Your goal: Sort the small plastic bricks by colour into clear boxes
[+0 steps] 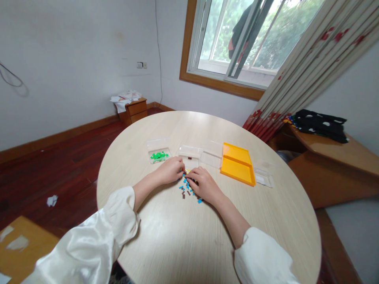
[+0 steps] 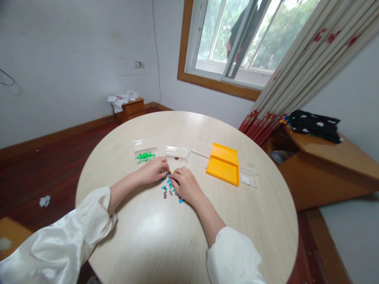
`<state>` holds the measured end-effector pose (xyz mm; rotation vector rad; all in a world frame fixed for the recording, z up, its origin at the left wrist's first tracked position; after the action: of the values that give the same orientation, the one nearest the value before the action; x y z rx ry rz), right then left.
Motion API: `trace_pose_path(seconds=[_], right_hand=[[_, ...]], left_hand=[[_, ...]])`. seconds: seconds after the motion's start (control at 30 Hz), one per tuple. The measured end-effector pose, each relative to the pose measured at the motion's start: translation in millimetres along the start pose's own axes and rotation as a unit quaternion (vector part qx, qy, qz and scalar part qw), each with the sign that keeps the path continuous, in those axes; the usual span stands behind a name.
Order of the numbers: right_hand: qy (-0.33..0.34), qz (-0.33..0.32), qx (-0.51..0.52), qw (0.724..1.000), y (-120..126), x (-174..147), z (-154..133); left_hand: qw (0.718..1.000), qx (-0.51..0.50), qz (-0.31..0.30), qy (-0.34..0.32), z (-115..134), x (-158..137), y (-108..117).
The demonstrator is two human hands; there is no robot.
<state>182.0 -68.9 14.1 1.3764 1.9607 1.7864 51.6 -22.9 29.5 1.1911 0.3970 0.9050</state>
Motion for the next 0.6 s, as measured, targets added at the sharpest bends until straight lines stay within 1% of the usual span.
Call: trace_pose_path(seconds=[0.23,0.37,0.43,0.6], right_hand=[[-0.014,-0.015,0.005,1.000,0.8,-0.4,-1.0],[-0.018,-0.008,0.007,1.000,1.9,-0.4,-0.7],[-0.019,-0.003,0.005,1.000,1.7,-0.7,0.2],[-0.023,0.006,-0.005,1.000,0.8,-2.0,1.8]], left_hand=[[1.000,-0.019,0.007,0.011,-1.4,0.1,0.8],[0.998,-0.047,0.024,0.025,-2.0,0.6,3.7],[0.997,-0.061,0.044,0.028,-2.4,0.8,5.8],[0.988,-0.089,0.120,0.047,-6.8,0.5,11.5]])
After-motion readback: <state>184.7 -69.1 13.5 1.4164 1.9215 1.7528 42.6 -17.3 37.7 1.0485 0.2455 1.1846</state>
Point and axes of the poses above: each hand's wrist, its own x-axis towards the middle knuckle, its own y-axis out of the back of the hand, z = x × y, the point moved 4 cm from there along x, towards the middle knuckle, and after that the axes turned 5 degrees about y, right-handed, at the moved point
